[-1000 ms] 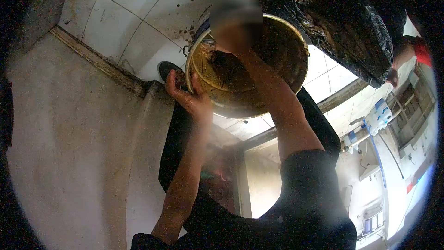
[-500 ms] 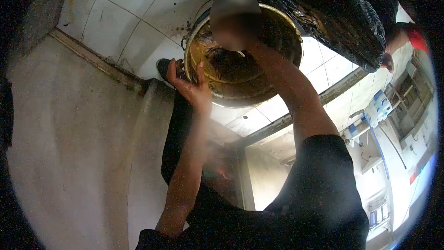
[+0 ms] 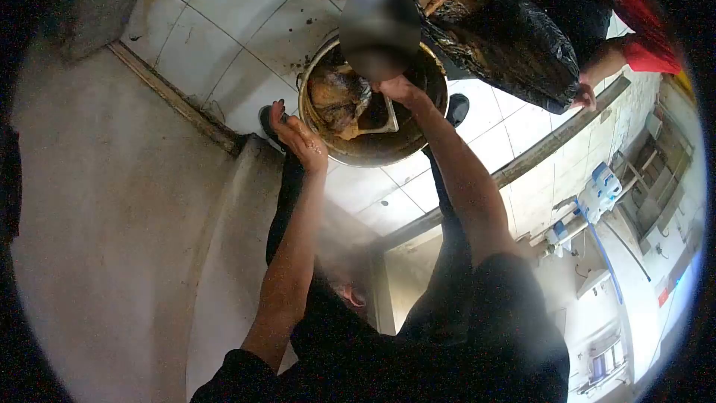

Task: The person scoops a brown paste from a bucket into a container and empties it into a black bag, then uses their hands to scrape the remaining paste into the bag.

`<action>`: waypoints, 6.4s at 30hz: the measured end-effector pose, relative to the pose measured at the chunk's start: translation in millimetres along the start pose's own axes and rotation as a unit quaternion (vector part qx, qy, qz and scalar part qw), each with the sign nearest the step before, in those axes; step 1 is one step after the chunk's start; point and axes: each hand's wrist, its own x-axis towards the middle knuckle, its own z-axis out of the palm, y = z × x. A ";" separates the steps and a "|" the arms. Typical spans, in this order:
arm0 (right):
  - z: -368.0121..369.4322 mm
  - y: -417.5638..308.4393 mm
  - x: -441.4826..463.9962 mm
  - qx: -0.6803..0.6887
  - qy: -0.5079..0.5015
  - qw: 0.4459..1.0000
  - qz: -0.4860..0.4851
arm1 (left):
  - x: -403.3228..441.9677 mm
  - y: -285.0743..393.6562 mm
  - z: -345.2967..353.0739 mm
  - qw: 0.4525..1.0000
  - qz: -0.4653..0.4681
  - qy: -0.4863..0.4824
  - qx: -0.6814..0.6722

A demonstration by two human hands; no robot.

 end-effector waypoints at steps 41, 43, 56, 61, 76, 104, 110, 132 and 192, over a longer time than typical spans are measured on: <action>-199.6 -16.5 -179.1 0.633 0.054 0.771 0.037 | -16.7 153.8 300.5 0.882 -0.033 -0.446 0.150; -205.2 -20.2 -177.3 0.629 0.051 0.774 0.047 | -3.6 143.0 317.0 0.855 -0.102 -0.465 0.206; -236.4 -42.4 -174.2 0.374 0.169 0.887 0.210 | 57.2 94.6 364.8 0.705 -0.435 -0.443 0.343; -232.8 -16.3 -147.6 0.261 0.299 0.893 0.213 | 47.7 124.4 362.3 0.677 -0.534 -0.444 0.243; -208.4 -33.2 -144.8 0.458 0.312 0.820 0.143 | 79.3 166.4 385.2 0.651 -0.402 -0.476 0.433; -130.1 -61.7 -146.9 0.854 0.120 0.502 -0.062 | 31.3 283.7 427.7 0.525 0.009 -0.578 0.625; -130.6 -72.8 -152.7 0.877 0.106 0.458 -0.100 | 33.2 281.3 434.8 0.486 0.042 -0.567 0.663; -118.0 -75.3 -147.5 0.906 0.082 0.386 -0.157 | -17.9 307.5 466.6 0.342 0.079 -0.540 0.765; -81.2 0.5 -100.7 0.733 0.235 0.634 -0.067 | 66.9 200.2 279.8 0.768 -0.114 -0.521 0.354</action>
